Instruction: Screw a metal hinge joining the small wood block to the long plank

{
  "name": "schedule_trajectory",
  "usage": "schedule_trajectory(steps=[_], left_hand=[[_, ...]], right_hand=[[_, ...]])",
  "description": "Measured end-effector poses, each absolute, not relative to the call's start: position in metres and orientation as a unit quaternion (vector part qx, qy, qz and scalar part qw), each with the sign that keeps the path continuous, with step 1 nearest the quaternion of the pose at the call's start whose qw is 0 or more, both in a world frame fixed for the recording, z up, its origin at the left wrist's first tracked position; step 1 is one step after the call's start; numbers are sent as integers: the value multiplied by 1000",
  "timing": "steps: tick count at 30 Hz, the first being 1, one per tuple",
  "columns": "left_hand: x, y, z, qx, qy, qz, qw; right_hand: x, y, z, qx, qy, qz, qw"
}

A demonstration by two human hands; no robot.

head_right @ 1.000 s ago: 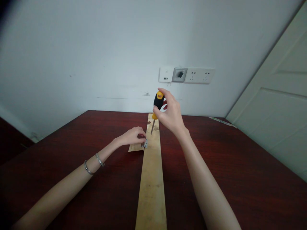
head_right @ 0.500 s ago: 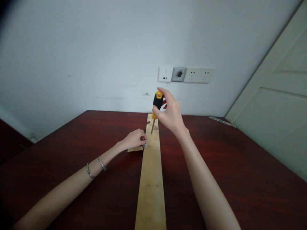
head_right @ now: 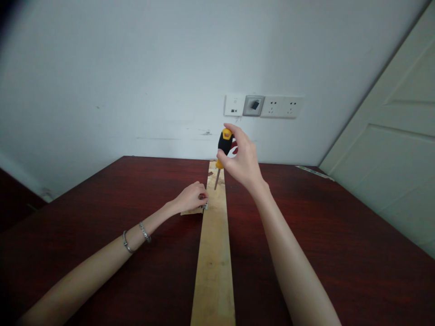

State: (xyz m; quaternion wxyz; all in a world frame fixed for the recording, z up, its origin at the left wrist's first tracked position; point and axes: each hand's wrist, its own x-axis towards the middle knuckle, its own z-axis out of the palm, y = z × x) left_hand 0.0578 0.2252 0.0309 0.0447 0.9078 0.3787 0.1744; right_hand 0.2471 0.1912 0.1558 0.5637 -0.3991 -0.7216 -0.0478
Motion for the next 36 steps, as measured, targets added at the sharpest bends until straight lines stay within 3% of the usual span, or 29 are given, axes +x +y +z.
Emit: schedule_trajectory(steps=[36], left_hand=[[56,232,20,908,370,195,40]], right_hand=[[251,197,153,-423,-727,-59,538]])
